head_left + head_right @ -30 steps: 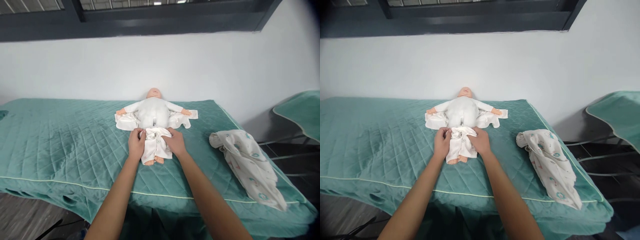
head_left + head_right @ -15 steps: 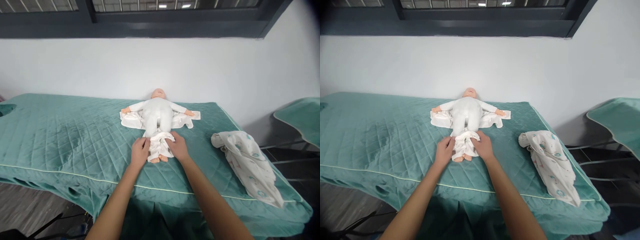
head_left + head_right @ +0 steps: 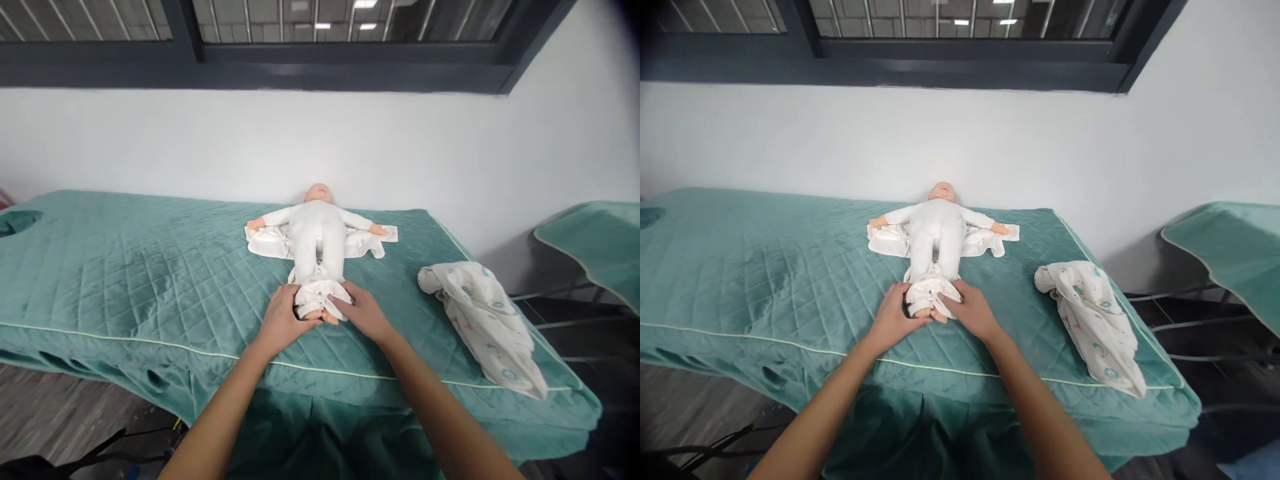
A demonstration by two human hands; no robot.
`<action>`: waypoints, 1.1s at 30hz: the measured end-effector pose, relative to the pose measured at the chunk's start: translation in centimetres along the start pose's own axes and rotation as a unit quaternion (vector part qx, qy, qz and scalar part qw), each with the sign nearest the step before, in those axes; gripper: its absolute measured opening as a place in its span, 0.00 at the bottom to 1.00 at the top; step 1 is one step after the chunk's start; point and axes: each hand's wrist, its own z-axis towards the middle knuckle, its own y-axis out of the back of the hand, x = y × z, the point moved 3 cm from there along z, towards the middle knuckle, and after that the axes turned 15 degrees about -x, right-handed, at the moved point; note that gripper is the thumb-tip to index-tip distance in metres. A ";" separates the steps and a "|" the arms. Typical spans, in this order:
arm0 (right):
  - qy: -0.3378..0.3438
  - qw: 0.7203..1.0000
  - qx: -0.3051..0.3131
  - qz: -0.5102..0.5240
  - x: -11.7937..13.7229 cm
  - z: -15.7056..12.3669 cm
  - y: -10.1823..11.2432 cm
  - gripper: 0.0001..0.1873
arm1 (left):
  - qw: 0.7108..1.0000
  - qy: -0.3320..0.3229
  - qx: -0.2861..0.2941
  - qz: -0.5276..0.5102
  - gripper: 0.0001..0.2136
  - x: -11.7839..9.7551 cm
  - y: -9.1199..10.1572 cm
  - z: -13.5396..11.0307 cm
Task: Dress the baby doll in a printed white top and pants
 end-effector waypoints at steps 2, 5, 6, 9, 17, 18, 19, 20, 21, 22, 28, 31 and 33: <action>0.020 0.999 0.038 -0.021 0.8 -1.2 0.4 0.22 | 1.000 0.011 -0.010 0.004 0.27 -0.1 0.1 -0.2; 0.067 0.992 0.050 -0.097 2.0 -2.4 0.8 0.27 | 0.999 0.053 -0.006 -0.002 0.27 -0.4 0.6 -0.5; 0.076 0.988 0.045 -0.123 2.3 -2.6 0.8 0.26 | 0.997 0.072 0.006 -0.004 0.26 -0.6 0.9 -0.6; 0.071 0.983 0.035 -0.166 3.1 -2.9 1.1 0.21 | 0.990 0.123 0.063 -0.012 0.20 -1.6 2.2 -0.7; 0.031 0.974 0.163 -0.154 7.8 -3.7 4.6 0.15 | 0.957 0.098 0.272 -0.035 0.13 -6.4 8.9 0.2; 0.037 0.969 0.196 -0.145 8.8 -3.8 5.2 0.13 | 0.947 0.082 0.309 -0.036 0.14 -7.0 9.9 0.4; 0.044 0.963 0.231 -0.135 9.8 -3.9 5.9 0.13 | 0.933 0.065 0.353 -0.038 0.16 -7.7 11.0 0.6; 0.050 0.955 0.264 -0.124 10.8 -3.9 6.5 0.15 | 0.918 0.049 0.391 -0.041 0.17 -8.5 12.0 0.9; 0.057 0.947 0.296 -0.113 11.8 -3.9 7.2 0.17 | 0.907 0.036 0.418 -0.041 0.18 -9.3 13.1 1.4; 0.064 0.938 0.326 -0.100 12.9 -3.8 7.9 0.18 | 0.900 0.025 0.432 -0.044 0.18 -10.1 14.2 2.0; 0.108 0.931 0.343 -0.065 20.3 -1.9 10.9 0.21 | 0.949 -0.038 0.312 -0.005 0.11 -16.0 19.6 7.6; 0.114 0.951 0.280 -0.059 24.4 -0.4 12.1 0.19 | 0.983 -0.065 0.166 0.032 0.14 -19.3 21.7 10.5; 0.119 0.972 0.199 -0.045 27.0 0.8 13.4 0.16 | 0.990 -0.097 0.091 0.052 0.17 -21.4 23.0 11.9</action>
